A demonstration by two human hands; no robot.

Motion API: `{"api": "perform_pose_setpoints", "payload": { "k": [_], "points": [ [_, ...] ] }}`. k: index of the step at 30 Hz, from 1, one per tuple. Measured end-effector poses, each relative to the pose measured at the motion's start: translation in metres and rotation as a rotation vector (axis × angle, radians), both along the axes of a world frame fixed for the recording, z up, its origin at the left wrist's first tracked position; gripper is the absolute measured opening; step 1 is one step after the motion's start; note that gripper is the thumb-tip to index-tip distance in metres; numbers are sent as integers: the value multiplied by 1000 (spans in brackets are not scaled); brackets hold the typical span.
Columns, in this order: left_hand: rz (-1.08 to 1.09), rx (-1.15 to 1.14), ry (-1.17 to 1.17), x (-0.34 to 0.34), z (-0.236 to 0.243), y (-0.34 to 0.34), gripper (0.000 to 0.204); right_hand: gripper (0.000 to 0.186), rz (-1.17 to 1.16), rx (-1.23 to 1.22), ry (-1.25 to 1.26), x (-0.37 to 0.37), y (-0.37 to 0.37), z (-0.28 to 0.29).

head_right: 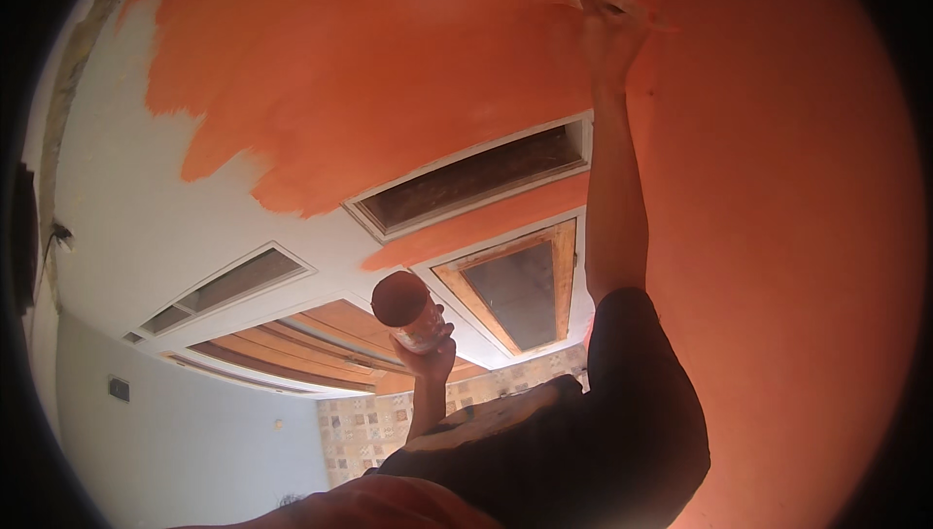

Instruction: The person paints a ceiling with orange paint using a brush and a small container. They repeatedly dip the brush into the container and apply paint to the ceiling surface around rectangular openings.

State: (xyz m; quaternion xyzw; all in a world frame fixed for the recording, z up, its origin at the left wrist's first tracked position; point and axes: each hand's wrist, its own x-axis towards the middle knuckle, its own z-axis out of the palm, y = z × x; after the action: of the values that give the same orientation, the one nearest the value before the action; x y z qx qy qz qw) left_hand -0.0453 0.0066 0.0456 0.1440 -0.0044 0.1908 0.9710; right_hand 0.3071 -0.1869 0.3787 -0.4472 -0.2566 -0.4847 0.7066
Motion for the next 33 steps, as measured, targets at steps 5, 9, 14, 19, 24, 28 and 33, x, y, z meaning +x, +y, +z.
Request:
{"api": "perform_pose_setpoints", "payload": {
  "k": [5, 9, 14, 19, 24, 28, 33],
  "points": [
    [-31, -11, -64, -10, -6, 14, 73, 13, -327, 121, 106, 26, -58, 0],
    [-40, 52, -93, -11, -6, 17, 75, 24, -604, -167, -210, -10, 26, 5],
    [-80, -1, -86, 3, -1, 2, 73, 33, 62, -421, -465, -103, 138, 7],
    [-138, 32, -103, 19, 1, -7, 73, 18, 245, -316, -283, -68, 105, 37],
    [-151, 23, -96, 15, -8, -4, 75, 23, 55, 34, -199, 50, -35, 36],
    [-187, -1, -97, 14, -9, 0, 73, 9, -281, 97, -69, 62, -75, 35],
    [-213, 9, -129, 27, 0, -4, 67, 12, -273, -71, -371, 4, 5, 58]
  ]
}}
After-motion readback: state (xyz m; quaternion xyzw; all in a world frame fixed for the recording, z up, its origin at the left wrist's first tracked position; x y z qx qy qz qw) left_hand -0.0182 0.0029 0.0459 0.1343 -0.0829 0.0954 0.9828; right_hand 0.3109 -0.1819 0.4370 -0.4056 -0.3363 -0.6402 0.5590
